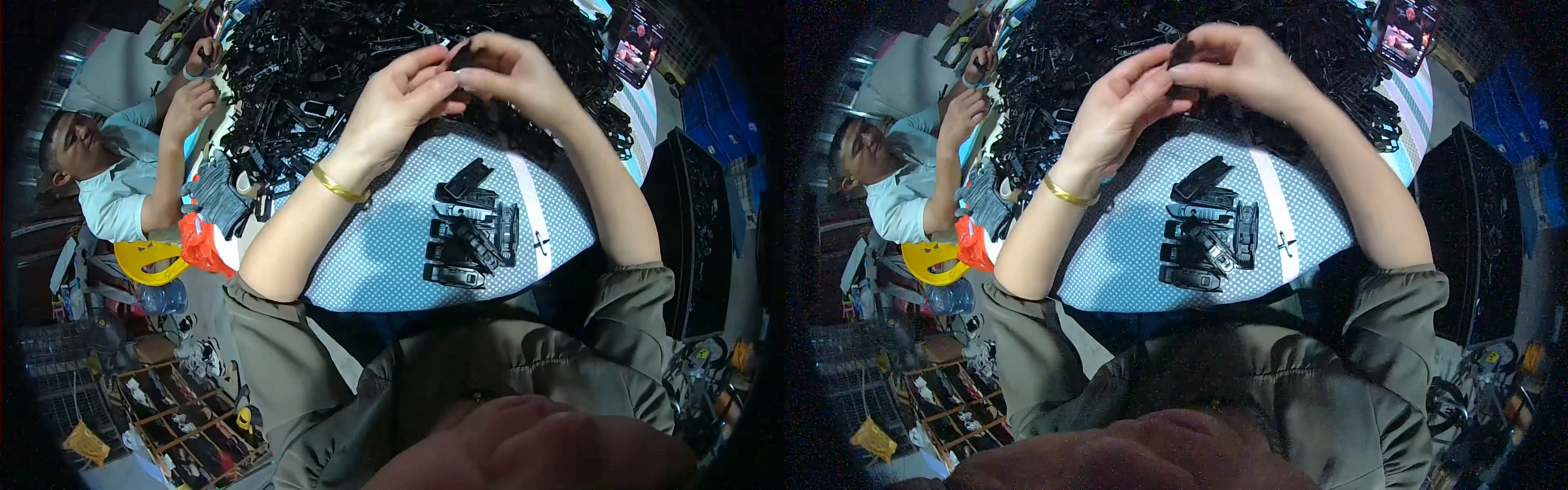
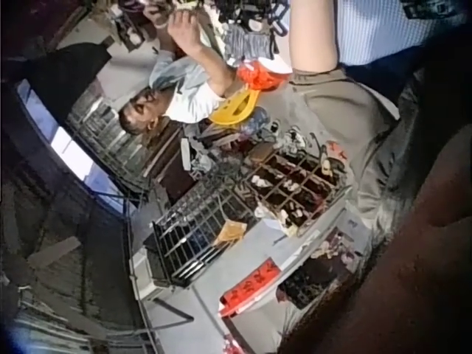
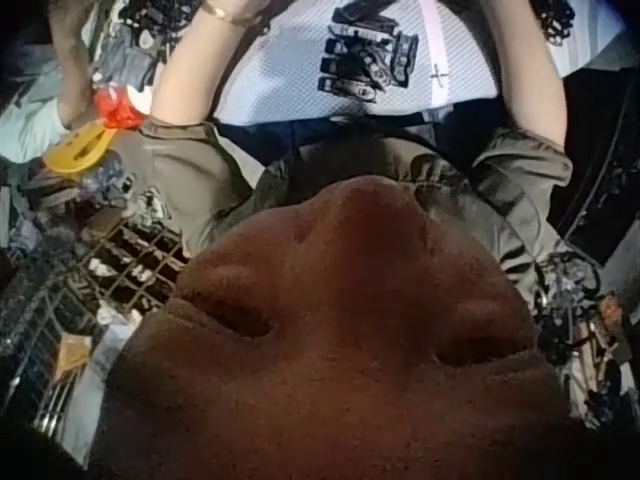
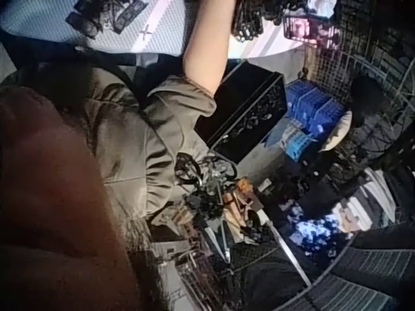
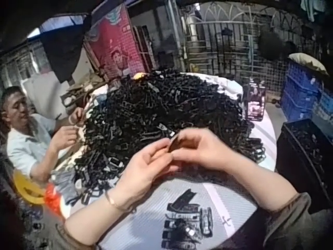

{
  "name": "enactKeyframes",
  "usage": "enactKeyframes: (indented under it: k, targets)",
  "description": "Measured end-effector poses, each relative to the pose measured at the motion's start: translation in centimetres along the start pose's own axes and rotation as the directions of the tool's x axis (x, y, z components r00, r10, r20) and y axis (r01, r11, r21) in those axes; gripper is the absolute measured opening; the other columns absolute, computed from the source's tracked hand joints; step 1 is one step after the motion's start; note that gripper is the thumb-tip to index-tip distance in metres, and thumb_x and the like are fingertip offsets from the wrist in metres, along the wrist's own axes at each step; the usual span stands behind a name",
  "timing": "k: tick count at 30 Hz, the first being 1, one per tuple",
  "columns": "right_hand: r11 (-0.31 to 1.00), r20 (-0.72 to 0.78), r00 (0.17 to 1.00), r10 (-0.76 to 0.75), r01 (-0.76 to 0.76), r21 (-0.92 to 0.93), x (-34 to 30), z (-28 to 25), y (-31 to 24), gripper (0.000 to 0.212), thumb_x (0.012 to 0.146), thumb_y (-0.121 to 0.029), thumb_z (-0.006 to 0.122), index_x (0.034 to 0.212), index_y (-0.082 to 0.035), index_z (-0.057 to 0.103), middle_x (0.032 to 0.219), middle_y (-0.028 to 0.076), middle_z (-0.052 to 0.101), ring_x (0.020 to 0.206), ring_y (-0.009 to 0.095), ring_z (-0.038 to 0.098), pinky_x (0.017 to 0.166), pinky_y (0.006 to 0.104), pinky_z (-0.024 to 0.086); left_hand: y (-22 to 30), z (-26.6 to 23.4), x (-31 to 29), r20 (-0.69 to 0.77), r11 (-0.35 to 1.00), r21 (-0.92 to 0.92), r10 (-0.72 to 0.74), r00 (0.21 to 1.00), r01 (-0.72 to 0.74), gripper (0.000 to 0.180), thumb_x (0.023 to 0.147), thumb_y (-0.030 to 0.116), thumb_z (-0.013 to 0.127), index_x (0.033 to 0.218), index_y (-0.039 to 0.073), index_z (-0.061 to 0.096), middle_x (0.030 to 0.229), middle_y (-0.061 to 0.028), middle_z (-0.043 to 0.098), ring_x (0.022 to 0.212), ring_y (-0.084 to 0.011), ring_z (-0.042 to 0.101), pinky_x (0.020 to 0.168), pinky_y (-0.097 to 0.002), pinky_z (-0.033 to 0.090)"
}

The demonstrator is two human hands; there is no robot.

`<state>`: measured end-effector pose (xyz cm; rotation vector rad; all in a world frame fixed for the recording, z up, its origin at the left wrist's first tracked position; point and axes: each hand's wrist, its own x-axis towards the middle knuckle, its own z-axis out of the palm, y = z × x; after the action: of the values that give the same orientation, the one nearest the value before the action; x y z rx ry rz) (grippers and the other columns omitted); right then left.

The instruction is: The person assembles plastic components by picking plastic pieces from a pile, snapping them together by hand, and placing the assembled units on the table.

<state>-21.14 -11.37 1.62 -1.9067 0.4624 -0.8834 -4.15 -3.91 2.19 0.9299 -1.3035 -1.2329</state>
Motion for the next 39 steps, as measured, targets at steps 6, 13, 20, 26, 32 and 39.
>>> enactKeyframes:
  k: [6,13,20,26,32,39]
  targets:
    - [0.881,-0.101,0.989,-0.109,0.049,-0.470,0.0,0.0,-0.8,0.028,0.077,-0.028,0.065,0.088,-0.003,0.062,0.075,0.004,0.060,0.065,0.014,0.055,0.057,0.0262,0.044,0.4,-2.7,-1.1,-0.046,0.966,-0.122,-0.236,0.971,0.229,0.034,0.084,0.009,0.056,0.116,-0.003,0.049,0.089,-0.0071,0.060,0.070,-0.0074,0.056,0.060,-0.0158,0.047]
    - [0.413,0.060,0.989,0.135,-0.001,-0.911,-1.0,0.9,0.5,0.021,0.070,-0.022,0.066,0.076,-0.002,0.063,0.074,0.011,0.060,0.078,0.027,0.058,0.072,0.0359,0.047,-0.3,-3.2,-3.5,-0.114,0.950,-0.162,-0.286,0.952,0.266,0.030,0.085,0.004,0.051,0.114,-0.003,0.050,0.077,-0.0057,0.058,0.059,-0.0071,0.047,0.052,-0.0170,0.040]
    - [0.494,0.036,0.999,-0.017,0.040,-0.869,-0.9,1.1,0.4,0.020,0.068,-0.019,0.066,0.077,-0.002,0.060,0.075,0.011,0.060,0.076,0.027,0.059,0.069,0.0353,0.048,-0.6,-3.1,-4.5,-0.017,0.927,-0.221,-0.315,0.949,0.304,0.032,0.088,0.007,0.049,0.118,-0.003,0.046,0.084,-0.0162,0.062,0.072,-0.0177,0.064,0.063,-0.0201,0.053]
    - [0.798,-0.090,0.966,-0.243,0.147,-0.584,-0.5,1.3,-0.8,0.021,0.072,-0.005,0.064,0.092,0.000,0.060,0.080,0.011,0.061,0.075,0.021,0.062,0.064,0.0291,0.050,-0.6,-2.6,-4.9,-0.041,0.901,-0.342,-0.299,0.954,0.267,0.034,0.092,0.010,0.038,0.120,-0.009,0.037,0.102,-0.0235,0.055,0.094,-0.0270,0.059,0.083,-0.0297,0.050]
    - [0.659,0.189,0.878,-0.440,0.459,-0.596,-1.3,2.9,-1.7,0.020,0.069,0.000,0.065,0.089,0.000,0.062,0.092,0.011,0.061,0.082,0.025,0.061,0.066,0.0293,0.051,-0.4,-1.7,-5.2,-0.044,0.900,-0.340,-0.305,0.951,0.273,0.036,0.093,0.012,0.034,0.122,-0.010,0.034,0.106,-0.0215,0.052,0.098,-0.0251,0.057,0.085,-0.0289,0.049]
    - [0.630,0.199,0.864,-0.463,0.478,-0.612,-1.4,3.4,-2.2,0.020,0.067,0.000,0.066,0.087,0.000,0.062,0.090,0.010,0.061,0.078,0.023,0.061,0.064,0.0290,0.051,-0.6,-1.7,-5.3,-0.107,0.917,-0.291,-0.314,0.943,0.272,0.034,0.093,0.011,0.035,0.121,-0.009,0.037,0.103,-0.0209,0.054,0.094,-0.0241,0.058,0.083,-0.0287,0.050]
